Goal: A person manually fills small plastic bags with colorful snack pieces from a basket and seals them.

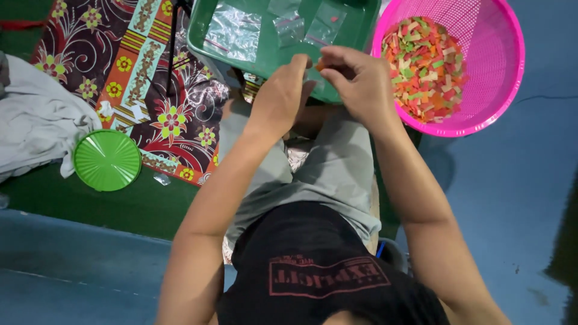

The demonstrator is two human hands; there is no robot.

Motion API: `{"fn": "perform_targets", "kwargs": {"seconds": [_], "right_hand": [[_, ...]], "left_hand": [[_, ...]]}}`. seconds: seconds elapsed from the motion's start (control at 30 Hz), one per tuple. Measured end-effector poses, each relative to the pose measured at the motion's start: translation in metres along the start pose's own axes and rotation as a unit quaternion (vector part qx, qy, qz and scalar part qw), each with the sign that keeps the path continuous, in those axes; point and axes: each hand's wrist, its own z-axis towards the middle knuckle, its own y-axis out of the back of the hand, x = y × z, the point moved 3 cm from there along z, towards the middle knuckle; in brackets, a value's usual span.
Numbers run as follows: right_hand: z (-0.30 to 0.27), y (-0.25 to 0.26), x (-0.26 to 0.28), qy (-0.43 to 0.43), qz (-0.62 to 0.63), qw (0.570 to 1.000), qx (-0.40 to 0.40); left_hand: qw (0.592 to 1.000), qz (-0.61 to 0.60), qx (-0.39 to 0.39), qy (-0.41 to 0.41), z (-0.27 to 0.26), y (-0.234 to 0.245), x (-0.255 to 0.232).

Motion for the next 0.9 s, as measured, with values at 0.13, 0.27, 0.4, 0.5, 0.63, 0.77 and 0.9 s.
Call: {"fn": "perform_targets", "kwargs": {"seconds": [0.13, 0.27, 0.4, 0.5, 0.63, 0.77, 0.9], "right_hand": [[0.0, -0.001, -0.004, -0.004, 0.004, 1.0, 0.007], [-0.003, 0.0, -0.017, -0.023, 0.071, 0.997, 0.022], [-0.006, 0.017, -0.021, -0.008, 0.076, 0.997, 0.0], [-0.007, 0.053, -0.027, 0.044, -0.085, 0.993, -0.068], [-0.012, 0.092, -0.062, -0.068, -0.348, 0.933, -0.056], [-0.016, 0.101, -0.105, -0.183, -0.402, 0.896, 0.03], [-0.017, 0.094, -0.122, -0.156, -0.466, 0.869, 0.061]], "left_hand": [[1.0, 0.013, -0.011, -0.013, 0.001, -0.001, 0.001], [0.999, 0.033, -0.002, -0.004, 0.0, -0.004, 0.004], [1.0, 0.029, 0.003, 0.004, 0.0, 0.0, 0.001], [0.999, 0.015, -0.001, 0.029, -0.003, 0.002, 0.008], [0.999, 0.043, -0.026, 0.003, -0.004, 0.002, 0.015], [0.999, 0.04, -0.019, -0.005, -0.004, 0.0, 0.012], [0.999, 0.029, -0.013, 0.005, -0.005, -0.003, 0.009]]}}
